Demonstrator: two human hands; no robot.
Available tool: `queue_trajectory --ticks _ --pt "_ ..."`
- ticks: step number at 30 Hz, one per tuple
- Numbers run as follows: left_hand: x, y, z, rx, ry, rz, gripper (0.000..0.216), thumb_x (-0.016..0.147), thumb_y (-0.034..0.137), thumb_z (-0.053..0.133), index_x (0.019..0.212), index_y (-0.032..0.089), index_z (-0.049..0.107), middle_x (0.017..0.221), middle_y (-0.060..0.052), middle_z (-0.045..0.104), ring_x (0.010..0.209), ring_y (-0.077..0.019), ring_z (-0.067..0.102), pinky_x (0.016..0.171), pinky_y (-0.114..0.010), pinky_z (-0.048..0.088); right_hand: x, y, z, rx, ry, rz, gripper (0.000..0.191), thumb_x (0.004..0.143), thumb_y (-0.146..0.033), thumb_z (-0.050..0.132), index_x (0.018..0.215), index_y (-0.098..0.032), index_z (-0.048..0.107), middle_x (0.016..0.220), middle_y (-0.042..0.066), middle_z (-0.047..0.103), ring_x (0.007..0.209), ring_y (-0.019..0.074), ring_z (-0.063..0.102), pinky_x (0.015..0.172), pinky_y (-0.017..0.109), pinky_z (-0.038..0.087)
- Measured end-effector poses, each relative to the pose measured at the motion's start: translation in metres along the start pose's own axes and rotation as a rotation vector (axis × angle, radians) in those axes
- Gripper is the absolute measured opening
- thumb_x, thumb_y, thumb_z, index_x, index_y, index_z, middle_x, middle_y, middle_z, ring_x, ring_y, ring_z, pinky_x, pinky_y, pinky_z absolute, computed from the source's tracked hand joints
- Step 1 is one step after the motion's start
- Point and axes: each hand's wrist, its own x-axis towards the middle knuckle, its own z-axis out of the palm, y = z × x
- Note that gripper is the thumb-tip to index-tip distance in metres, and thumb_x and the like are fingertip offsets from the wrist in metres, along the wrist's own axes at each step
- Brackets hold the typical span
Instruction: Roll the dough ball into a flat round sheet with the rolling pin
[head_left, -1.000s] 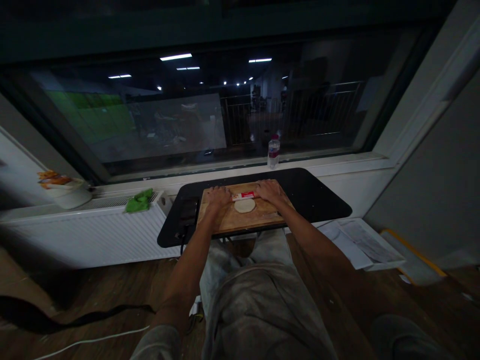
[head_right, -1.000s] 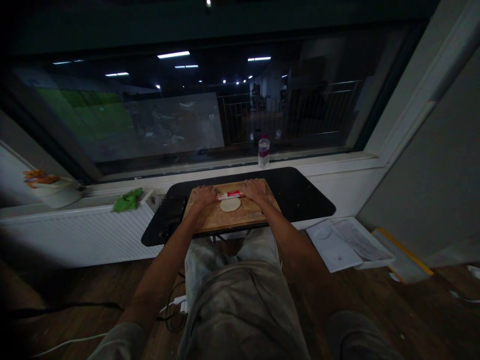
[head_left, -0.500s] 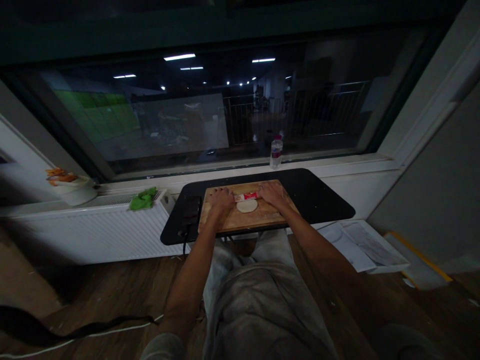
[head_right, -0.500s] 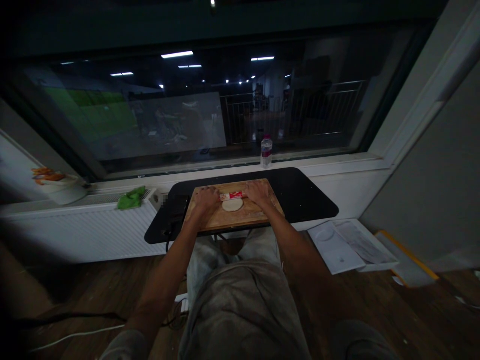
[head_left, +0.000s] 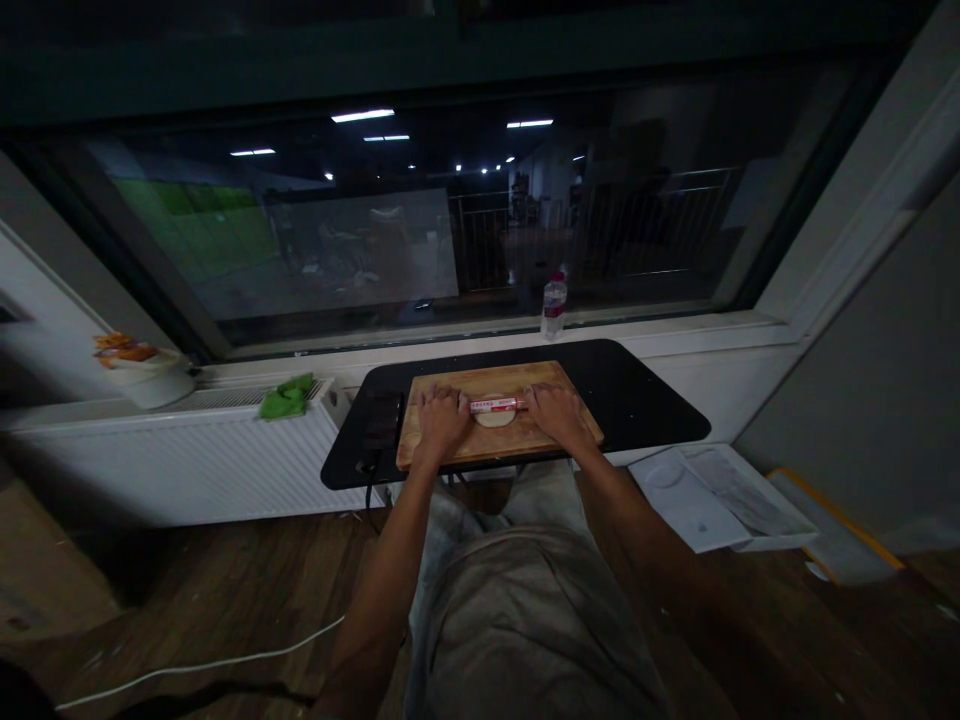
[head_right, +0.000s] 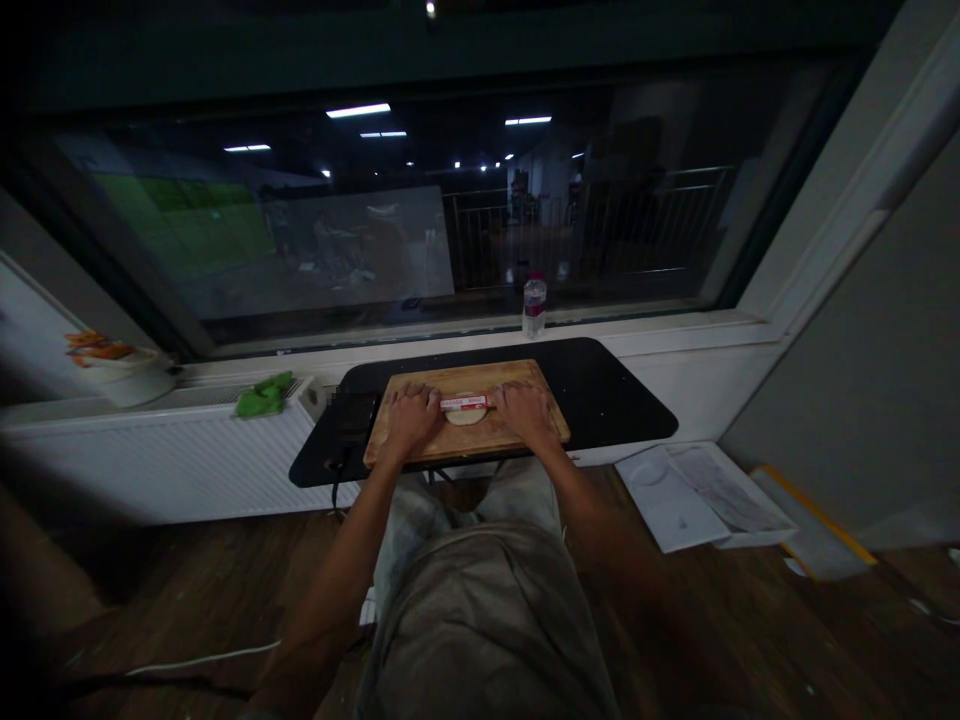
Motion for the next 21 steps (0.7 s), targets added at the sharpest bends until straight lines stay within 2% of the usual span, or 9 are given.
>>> queue_trajectory --ticks 6,11,16,21 --pt "-0.018 0.002 0.001 -0.072 0.043 -0.030 0.045 0.118 0.037 0.040 0.137 0.024 0.080 0.160 -0.010 0.071 0.164 -0.0363 0.046 0.140 -0.065 0.024 -0.020 0.004 0.005 0.046 0.099 -0.045 0.053 0.121 -0.029 0.034 0.123 -0.011 0.084 0.130 0.020 0.084 0.125 0.0300 0.077 0.113 0.036 0.051" --pt "-0.026 0.001 0.004 -0.090 0.088 -0.016 0.046 0.117 0.034 0.040 0.140 0.023 0.078 0.160 -0.010 0.071 0.162 -0.0353 0.048 0.140 -0.064 0.027 -0.032 0.010 0.021 0.135 0.207 -0.102 0.051 0.119 -0.025 0.035 0.126 -0.012 0.084 0.128 0.017 0.085 0.123 0.0303 0.077 0.122 0.041 0.047" --pt "-0.033 0.001 0.004 -0.099 0.108 0.005 0.045 0.118 0.034 0.039 0.138 0.024 0.078 0.156 -0.011 0.073 0.158 -0.0340 0.052 0.140 -0.063 0.028 -0.041 0.014 0.031 0.200 0.307 -0.145 0.052 0.117 -0.026 0.035 0.137 -0.012 0.081 0.139 0.018 0.082 0.133 0.0299 0.074 0.131 0.046 0.042" --pt "-0.040 0.002 0.002 -0.088 0.110 0.019 0.044 0.118 0.033 0.038 0.134 0.023 0.078 0.154 -0.012 0.073 0.153 -0.0331 0.056 0.139 -0.061 0.028 -0.048 0.015 0.037 0.244 0.346 -0.154 0.055 0.117 -0.028 0.034 0.144 -0.011 0.079 0.144 0.019 0.079 0.140 0.0305 0.071 0.133 0.048 0.041"
